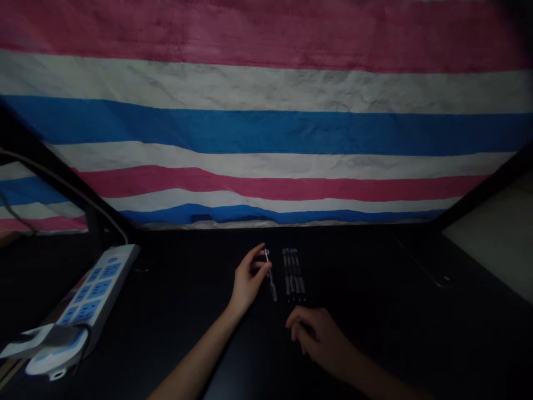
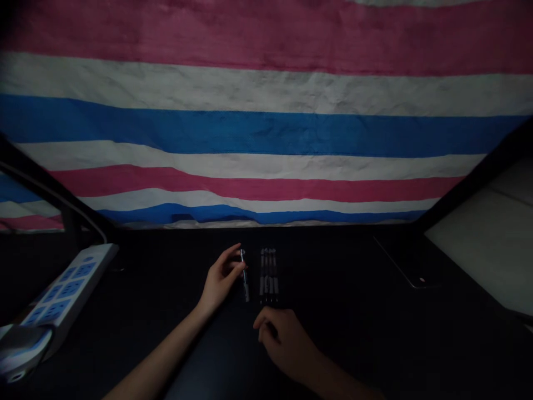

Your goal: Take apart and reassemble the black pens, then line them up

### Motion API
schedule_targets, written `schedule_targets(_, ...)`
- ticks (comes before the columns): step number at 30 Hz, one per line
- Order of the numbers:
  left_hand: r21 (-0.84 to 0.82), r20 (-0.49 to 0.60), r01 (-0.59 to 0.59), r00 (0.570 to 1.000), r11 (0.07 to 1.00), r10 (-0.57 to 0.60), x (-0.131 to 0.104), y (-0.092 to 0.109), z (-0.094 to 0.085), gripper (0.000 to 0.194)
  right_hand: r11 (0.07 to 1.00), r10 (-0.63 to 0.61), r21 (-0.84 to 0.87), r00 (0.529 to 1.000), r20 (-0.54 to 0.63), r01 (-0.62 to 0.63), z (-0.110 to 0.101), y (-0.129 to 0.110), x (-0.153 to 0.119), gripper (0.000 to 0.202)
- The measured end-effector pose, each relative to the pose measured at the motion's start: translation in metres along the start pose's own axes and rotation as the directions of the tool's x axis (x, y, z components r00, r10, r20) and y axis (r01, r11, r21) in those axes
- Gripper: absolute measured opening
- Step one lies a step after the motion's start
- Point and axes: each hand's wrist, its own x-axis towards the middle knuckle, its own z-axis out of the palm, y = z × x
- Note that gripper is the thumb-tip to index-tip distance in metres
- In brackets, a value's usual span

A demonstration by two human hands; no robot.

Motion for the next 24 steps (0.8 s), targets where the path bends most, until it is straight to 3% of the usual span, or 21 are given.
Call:
schedule_targets(3,0.174,0.047,-0.137,0.990,0.975,0.131,-0.002,-0.003,-0.001,0.047,0.988,-0.083,-0.132,0.996,-0.014,0.080,-0.004,0.000,0.001,0.022)
schedule_targets(5,0.278,0.133,-0.230,0.971,0.933,0.199,-0.004,-0.004,-0.002,0.043,0.935,-0.214,-0.300,0.975,-0.055,0.189,-0.007,0.002,0.003,0.024)
schedule_targets(9,0.460,0.379,-0.449,0.879,0.766,0.288,-0.010,-0.002,-0.003,0.038,0.641,-0.534,-0.647,0.845,0.012,0.413,-0.016,0.012,0.011,0.036)
schedule_targets(11,0.489,0.457,-0.519,0.837,0.701,0.301,-0.012,-0.001,-0.003,0.039,0.501,-0.608,-0.735,0.790,0.076,0.456,-0.018,0.016,0.015,0.035)
schedule_targets(14,0.493,0.510,-0.557,0.807,0.668,0.298,-0.014,0.001,-0.003,0.038,0.378,-0.658,-0.805,0.744,0.114,0.457,-0.018,0.018,0.021,0.027)
schedule_targets(19,0.501,0.517,-0.552,0.808,0.666,0.282,-0.014,0.004,-0.004,0.029,0.309,-0.685,-0.849,0.720,0.114,0.429,-0.016,0.017,0.028,0.017)
schedule_targets(24,0.496,0.508,-0.547,0.813,0.675,0.285,-0.015,0.007,-0.004,0.032,0.333,-0.680,-0.833,0.725,0.112,0.441,-0.017,0.015,0.030,0.019)
